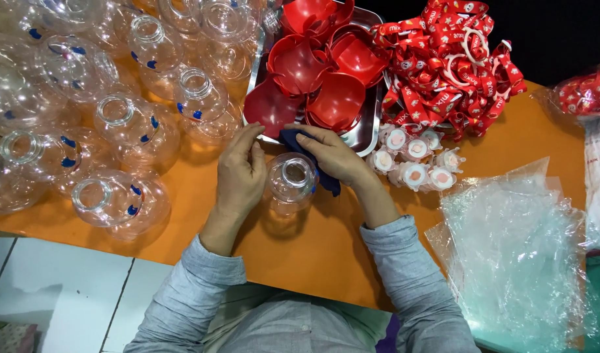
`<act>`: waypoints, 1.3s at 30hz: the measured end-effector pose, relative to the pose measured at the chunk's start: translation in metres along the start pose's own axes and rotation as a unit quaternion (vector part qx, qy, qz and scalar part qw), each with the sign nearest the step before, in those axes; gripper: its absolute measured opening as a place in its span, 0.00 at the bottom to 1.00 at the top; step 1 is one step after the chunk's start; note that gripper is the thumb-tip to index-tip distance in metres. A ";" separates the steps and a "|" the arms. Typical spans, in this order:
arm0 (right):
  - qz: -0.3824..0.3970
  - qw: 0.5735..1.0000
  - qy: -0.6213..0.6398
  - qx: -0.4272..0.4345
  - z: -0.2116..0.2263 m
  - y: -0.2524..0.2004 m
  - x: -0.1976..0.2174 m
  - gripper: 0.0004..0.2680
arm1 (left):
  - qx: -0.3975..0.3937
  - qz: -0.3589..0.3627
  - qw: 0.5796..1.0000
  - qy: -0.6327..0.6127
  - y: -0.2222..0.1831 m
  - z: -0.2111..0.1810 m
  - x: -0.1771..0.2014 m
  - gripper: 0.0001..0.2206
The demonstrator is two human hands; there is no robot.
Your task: Assembling plastic bottles by attaching a red strap handle to the neck of the bottle, using a cloth for grip.
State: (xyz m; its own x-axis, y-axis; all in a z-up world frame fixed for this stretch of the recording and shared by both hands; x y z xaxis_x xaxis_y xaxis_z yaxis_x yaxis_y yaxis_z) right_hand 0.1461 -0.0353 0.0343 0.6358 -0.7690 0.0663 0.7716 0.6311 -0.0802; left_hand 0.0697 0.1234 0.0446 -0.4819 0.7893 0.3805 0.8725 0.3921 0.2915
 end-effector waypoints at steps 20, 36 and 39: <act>-0.124 0.944 -0.240 0.188 0.046 -0.022 0.011 0.12 | -0.186 0.059 0.974 -0.112 -0.014 -0.075 0.015 0.36; -0.262 0.852 -0.380 0.247 0.078 -0.106 0.040 0.11 | -0.166 0.050 0.978 -0.113 -0.014 -0.064 0.011 0.31; -0.276 0.872 -0.344 0.213 0.084 -0.124 0.040 0.11 | -0.168 0.043 0.978 -0.115 -0.014 -0.067 0.012 0.35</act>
State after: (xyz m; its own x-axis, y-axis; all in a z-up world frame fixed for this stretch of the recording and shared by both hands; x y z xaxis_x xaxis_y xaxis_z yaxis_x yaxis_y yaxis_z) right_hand 0.0776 -0.1360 0.1307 -0.0867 -0.8164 0.5710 0.8074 0.2781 0.5203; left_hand 0.0467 0.0956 0.1040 -0.3424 0.9134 0.2202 0.8149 0.1721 0.5534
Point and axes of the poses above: each hand's wrist, its own y-axis towards the middle knuckle, its own x-axis out of the back of the hand, z = x × y, the point moved 8 cm from there along y, towards the middle knuckle, and after that the axes turned 11 degrees about x, right-handed, at the moved point
